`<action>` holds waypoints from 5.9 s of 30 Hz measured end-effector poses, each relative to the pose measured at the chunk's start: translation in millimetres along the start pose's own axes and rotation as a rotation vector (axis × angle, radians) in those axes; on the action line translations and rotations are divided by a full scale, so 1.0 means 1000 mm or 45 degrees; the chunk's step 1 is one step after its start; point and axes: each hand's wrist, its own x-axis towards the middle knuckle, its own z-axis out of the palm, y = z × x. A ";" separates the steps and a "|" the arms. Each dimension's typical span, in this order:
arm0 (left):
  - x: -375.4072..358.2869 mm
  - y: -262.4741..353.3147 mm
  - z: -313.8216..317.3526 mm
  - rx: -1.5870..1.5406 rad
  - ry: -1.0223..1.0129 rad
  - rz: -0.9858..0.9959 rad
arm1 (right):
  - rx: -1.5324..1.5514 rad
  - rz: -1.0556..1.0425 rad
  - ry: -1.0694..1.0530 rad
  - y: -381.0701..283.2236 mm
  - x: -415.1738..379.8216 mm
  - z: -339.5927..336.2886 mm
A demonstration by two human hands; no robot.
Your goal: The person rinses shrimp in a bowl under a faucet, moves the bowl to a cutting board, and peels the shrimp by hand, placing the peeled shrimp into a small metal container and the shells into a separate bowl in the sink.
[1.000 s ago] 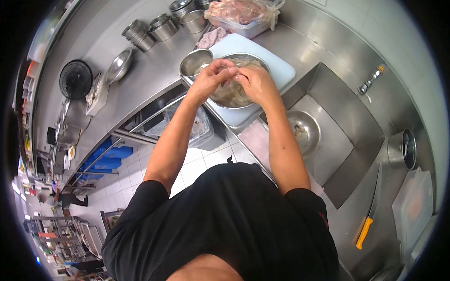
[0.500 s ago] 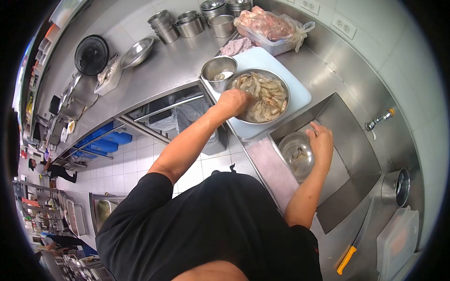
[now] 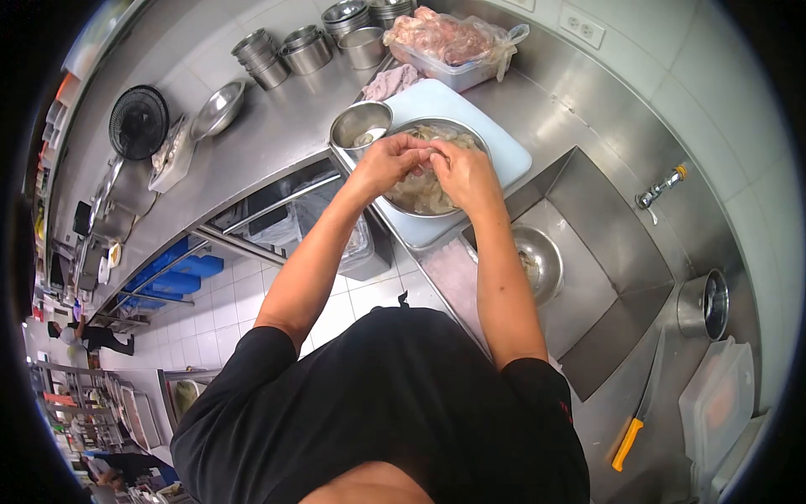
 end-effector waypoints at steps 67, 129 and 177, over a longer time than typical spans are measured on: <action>0.003 -0.009 0.005 0.998 -0.010 0.285 | -0.342 -0.274 0.038 0.004 -0.038 -0.018; -0.010 0.013 -0.001 0.570 -0.036 0.143 | 0.333 0.312 -0.249 0.006 -0.014 -0.004; -0.010 -0.002 0.011 -0.610 0.177 -0.002 | 0.469 0.395 -0.240 -0.016 -0.015 0.004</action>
